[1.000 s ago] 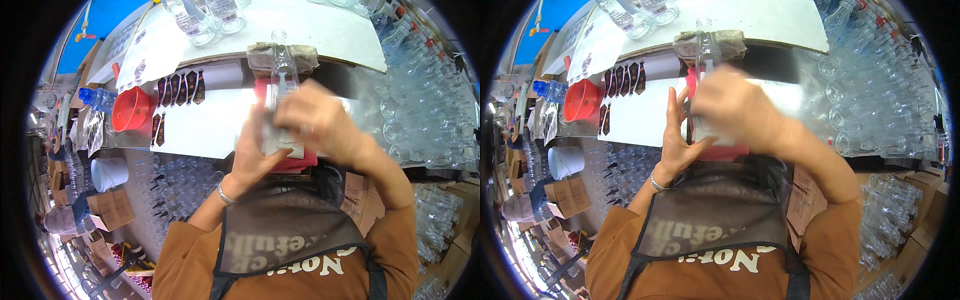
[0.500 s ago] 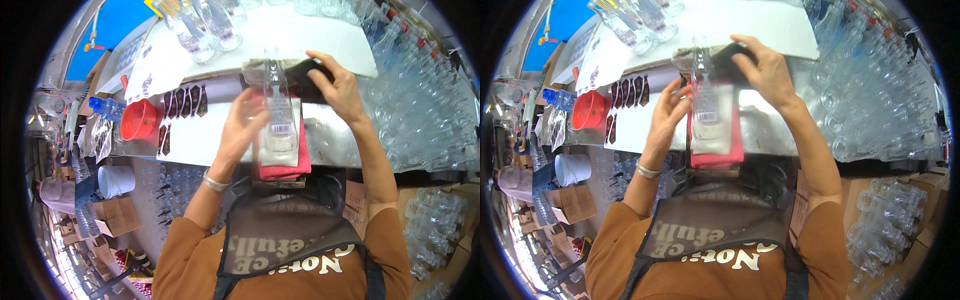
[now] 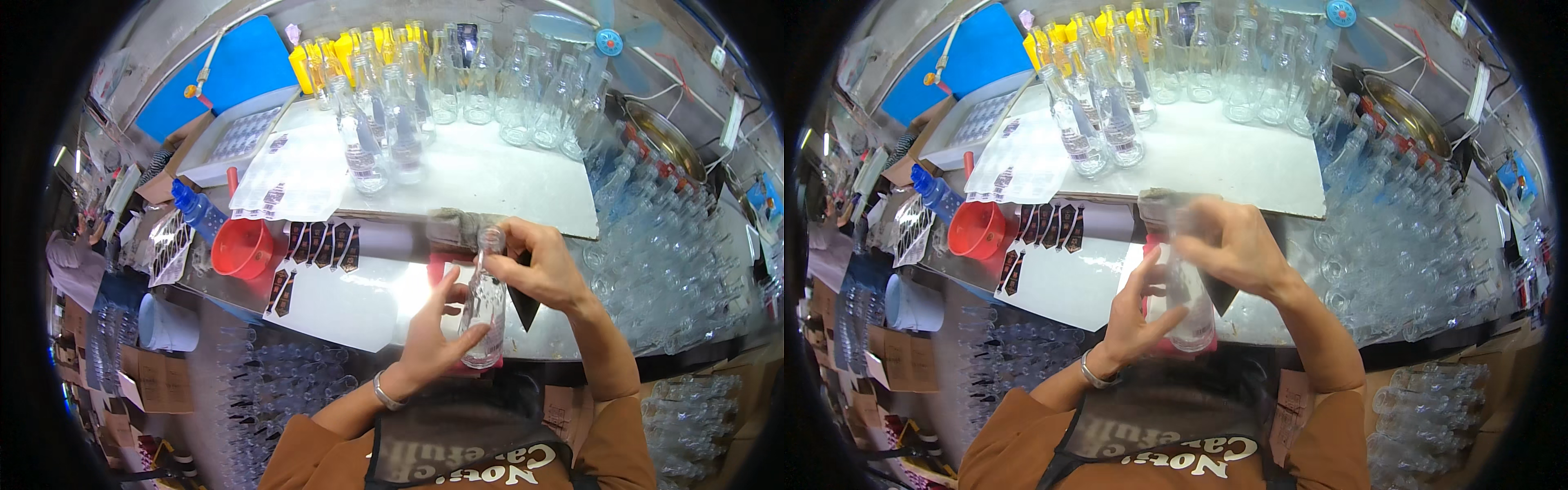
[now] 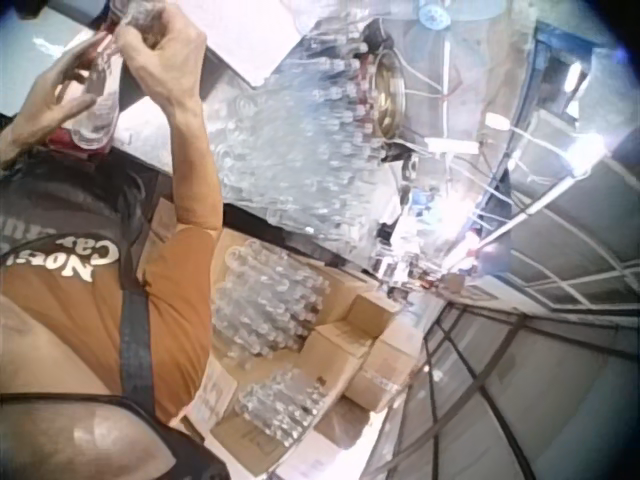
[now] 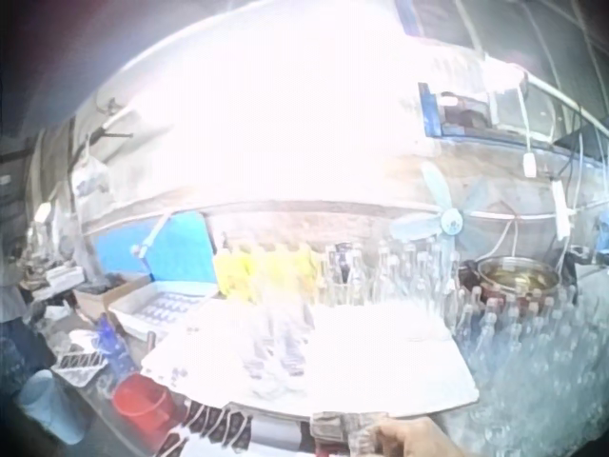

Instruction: The person applies labels to clear plastic bottles one at a time. They pick up a bottle, smooth a label onto its surface, and place it on the table. The process repeats with multiple bottles in a consistent sequence.

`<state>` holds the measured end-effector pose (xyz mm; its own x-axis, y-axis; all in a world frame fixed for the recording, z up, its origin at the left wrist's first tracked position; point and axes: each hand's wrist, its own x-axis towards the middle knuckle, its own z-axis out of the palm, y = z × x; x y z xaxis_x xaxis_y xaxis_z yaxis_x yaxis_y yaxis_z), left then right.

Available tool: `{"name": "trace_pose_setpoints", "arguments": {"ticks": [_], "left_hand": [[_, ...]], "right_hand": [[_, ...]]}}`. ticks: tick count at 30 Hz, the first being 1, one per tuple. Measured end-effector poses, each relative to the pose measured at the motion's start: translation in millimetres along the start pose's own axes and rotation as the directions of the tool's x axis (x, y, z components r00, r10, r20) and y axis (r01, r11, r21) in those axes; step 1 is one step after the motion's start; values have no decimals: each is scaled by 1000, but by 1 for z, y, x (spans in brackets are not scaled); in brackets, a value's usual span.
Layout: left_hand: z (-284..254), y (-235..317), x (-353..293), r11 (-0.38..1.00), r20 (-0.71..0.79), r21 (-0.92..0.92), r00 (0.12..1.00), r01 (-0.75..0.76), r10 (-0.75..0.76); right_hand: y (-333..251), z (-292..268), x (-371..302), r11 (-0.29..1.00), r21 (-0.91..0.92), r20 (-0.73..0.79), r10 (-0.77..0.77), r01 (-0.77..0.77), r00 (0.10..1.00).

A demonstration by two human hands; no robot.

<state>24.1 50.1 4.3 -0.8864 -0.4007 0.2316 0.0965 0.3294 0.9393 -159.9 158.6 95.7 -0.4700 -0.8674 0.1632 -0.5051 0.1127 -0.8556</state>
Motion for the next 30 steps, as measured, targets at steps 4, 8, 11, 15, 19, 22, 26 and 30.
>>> {"name": "trace_pose_setpoints", "arguments": {"ticks": [4,8,11,15,19,22,26,30], "left_hand": [[-19,-1,2,996,-47,-45,996,-83,81],[-29,-22,2,988,-115,-142,993,-57,41],[-35,-24,2,996,-71,-87,997,-13,7],[-44,-33,3,995,-90,-83,994,62,-69],[-54,-41,10,992,-76,-58,990,116,-120],[-58,-47,14,988,-73,-56,986,146,-150],[-55,-51,23,987,-96,-71,984,144,-150],[-55,-51,30,983,-85,-109,984,150,-160]], "right_hand": [[-32,-24,22,982,-105,-198,-174,155,965],[-54,-60,108,946,-263,-319,-272,191,908],[-18,-64,173,866,-416,-266,-406,276,874],[13,-53,223,898,-400,-277,-310,184,910],[20,-46,249,911,-373,-255,-282,175,925],[18,-51,265,935,-285,-227,-279,210,933],[30,-90,334,899,-347,-346,-387,266,855],[55,-100,389,803,-555,-152,-354,217,923]]}}
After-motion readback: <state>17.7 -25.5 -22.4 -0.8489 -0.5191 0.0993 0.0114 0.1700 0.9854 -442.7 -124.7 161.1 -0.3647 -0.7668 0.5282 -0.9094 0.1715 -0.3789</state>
